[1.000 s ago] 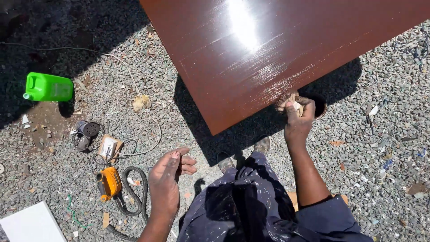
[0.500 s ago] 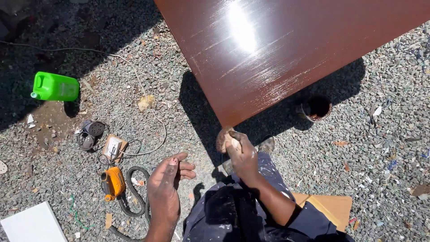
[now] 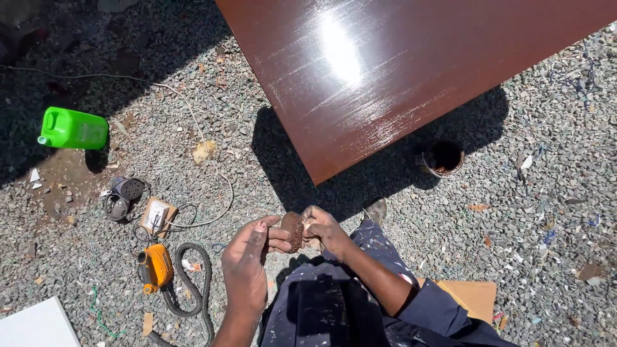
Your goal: Applying a brown finish or stain to a large wooden furniture panel using a sponge
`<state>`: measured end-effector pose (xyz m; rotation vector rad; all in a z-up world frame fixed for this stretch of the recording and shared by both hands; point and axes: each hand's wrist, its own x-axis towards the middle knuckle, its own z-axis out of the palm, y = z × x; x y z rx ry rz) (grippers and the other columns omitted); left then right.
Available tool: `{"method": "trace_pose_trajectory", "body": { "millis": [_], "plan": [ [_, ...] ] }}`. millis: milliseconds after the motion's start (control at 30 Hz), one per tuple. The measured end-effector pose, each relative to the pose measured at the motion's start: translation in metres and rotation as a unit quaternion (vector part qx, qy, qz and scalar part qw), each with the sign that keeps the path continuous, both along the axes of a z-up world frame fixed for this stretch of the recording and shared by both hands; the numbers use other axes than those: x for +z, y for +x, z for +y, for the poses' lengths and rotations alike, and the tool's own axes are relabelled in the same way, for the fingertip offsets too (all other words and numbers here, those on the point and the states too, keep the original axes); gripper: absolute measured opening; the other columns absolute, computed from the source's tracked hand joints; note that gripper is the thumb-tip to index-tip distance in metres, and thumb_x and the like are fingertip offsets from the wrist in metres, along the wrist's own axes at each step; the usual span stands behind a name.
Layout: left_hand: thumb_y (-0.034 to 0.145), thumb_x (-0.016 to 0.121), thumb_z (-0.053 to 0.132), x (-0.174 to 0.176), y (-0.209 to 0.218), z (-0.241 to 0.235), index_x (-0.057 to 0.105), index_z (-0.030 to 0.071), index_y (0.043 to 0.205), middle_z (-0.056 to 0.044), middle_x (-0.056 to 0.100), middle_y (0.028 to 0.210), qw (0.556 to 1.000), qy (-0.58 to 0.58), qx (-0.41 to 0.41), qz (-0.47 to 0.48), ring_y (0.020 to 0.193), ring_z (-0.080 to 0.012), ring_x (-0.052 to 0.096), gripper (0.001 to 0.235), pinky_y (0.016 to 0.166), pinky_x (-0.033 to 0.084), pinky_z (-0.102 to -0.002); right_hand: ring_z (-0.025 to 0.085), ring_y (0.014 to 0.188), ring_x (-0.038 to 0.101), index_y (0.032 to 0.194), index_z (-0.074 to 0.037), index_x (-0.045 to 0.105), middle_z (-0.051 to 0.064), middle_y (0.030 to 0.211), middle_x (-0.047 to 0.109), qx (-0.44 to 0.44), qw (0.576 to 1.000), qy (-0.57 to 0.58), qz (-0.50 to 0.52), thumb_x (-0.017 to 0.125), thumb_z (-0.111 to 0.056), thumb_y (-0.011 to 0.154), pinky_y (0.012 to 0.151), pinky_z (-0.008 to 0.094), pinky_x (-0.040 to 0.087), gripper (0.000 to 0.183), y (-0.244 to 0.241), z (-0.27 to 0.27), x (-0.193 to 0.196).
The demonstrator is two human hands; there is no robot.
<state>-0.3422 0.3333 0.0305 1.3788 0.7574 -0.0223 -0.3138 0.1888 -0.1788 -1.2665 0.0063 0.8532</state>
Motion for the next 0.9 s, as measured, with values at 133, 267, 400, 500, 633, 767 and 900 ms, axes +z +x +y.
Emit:
{"method": "trace_pose_trajectory", "body": {
  "millis": [133, 267, 400, 500, 633, 767, 900],
  "plan": [
    [0.098, 0.057, 0.028, -0.013, -0.002, -0.005, 0.073, -0.007, 0.11, -0.021, 0.078, 0.092, 1.0, -0.006, -0.007, -0.001, 0.066, -0.0248, 0.071, 0.04, 0.071, 0.06, -0.037, 0.033, 0.111, 0.06, 0.126, -0.004, 0.05, 0.02, 0.124, 0.056, -0.155, 0.965, 0.154, 0.143, 0.066, -0.016, 0.069, 0.085, 0.045, 0.055, 0.06, 0.015, -0.097, 0.0],
    [0.098, 0.058, 0.025, -0.017, 0.021, -0.04, 0.073, -0.01, 0.113, -0.024, 0.077, 0.085, 0.999, -0.026, -0.036, 0.017, 0.064, -0.0259, 0.07, 0.041, 0.071, 0.06, -0.037, 0.042, 0.123, 0.054, 0.143, 0.001, 0.045, 0.026, 0.139, 0.053, -0.298, 0.921, 0.165, 0.19, 0.078, -0.037, 0.054, 0.103, 0.061, 0.045, 0.103, 0.017, -0.182, 0.022],
    [0.094, 0.059, 0.036, -0.013, 0.053, -0.095, 0.076, 0.0, 0.113, -0.015, 0.08, 0.082, 0.991, -0.004, -0.131, 0.042, 0.064, -0.0201, 0.073, 0.044, 0.102, 0.057, -0.043, 0.043, 0.125, 0.051, 0.136, -0.002, 0.055, 0.027, 0.138, 0.052, -0.437, 0.848, 0.16, 0.253, 0.053, -0.022, 0.079, 0.104, 0.061, 0.043, 0.06, 0.001, -0.251, -0.019],
    [0.097, 0.056, 0.029, -0.016, 0.081, -0.148, 0.075, -0.006, 0.115, -0.018, 0.079, 0.081, 0.982, -0.028, -0.185, 0.04, 0.068, -0.0234, 0.072, 0.044, 0.073, 0.058, -0.035, 0.039, 0.106, 0.058, 0.132, 0.004, 0.058, 0.027, 0.124, 0.055, -0.449, 0.848, 0.224, 0.17, 0.063, -0.017, 0.08, 0.076, 0.052, 0.058, 0.056, -0.001, -0.295, -0.047],
    [0.091, 0.059, 0.04, -0.041, 0.122, -0.228, 0.081, 0.0, 0.106, -0.013, 0.083, 0.08, 0.958, 0.027, -0.268, 0.097, 0.069, -0.0209, 0.077, 0.049, 0.1, 0.059, -0.042, 0.032, 0.079, 0.067, 0.117, -0.007, 0.062, 0.019, 0.092, 0.067, -0.477, 0.814, 0.154, 0.295, 0.057, -0.015, 0.085, 0.062, 0.044, 0.057, 0.033, 0.035, -0.349, -0.045],
    [0.093, 0.063, 0.026, -0.098, 0.192, -0.328, 0.086, -0.001, 0.117, -0.015, 0.088, 0.097, 0.891, 0.04, -0.292, 0.344, 0.083, -0.0245, 0.079, 0.043, 0.088, 0.064, -0.033, 0.022, 0.051, 0.061, 0.123, -0.009, 0.051, 0.015, 0.076, 0.064, -0.372, 0.864, 0.239, 0.242, 0.055, -0.024, 0.099, 0.039, 0.031, 0.05, 0.029, 0.065, -0.436, -0.198],
    [0.087, 0.065, 0.035, -0.321, 0.201, -0.38, 0.086, 0.005, 0.117, -0.012, 0.093, 0.098, 0.865, 0.05, -0.379, 0.323, 0.071, -0.0179, 0.082, 0.048, 0.069, 0.061, -0.025, 0.027, 0.08, 0.066, 0.11, -0.011, 0.062, 0.013, 0.096, 0.069, -0.406, 0.84, -0.104, 0.343, 0.055, -0.028, 0.104, 0.078, 0.036, 0.049, 0.02, 0.162, -0.509, -0.27]
  ]
}}
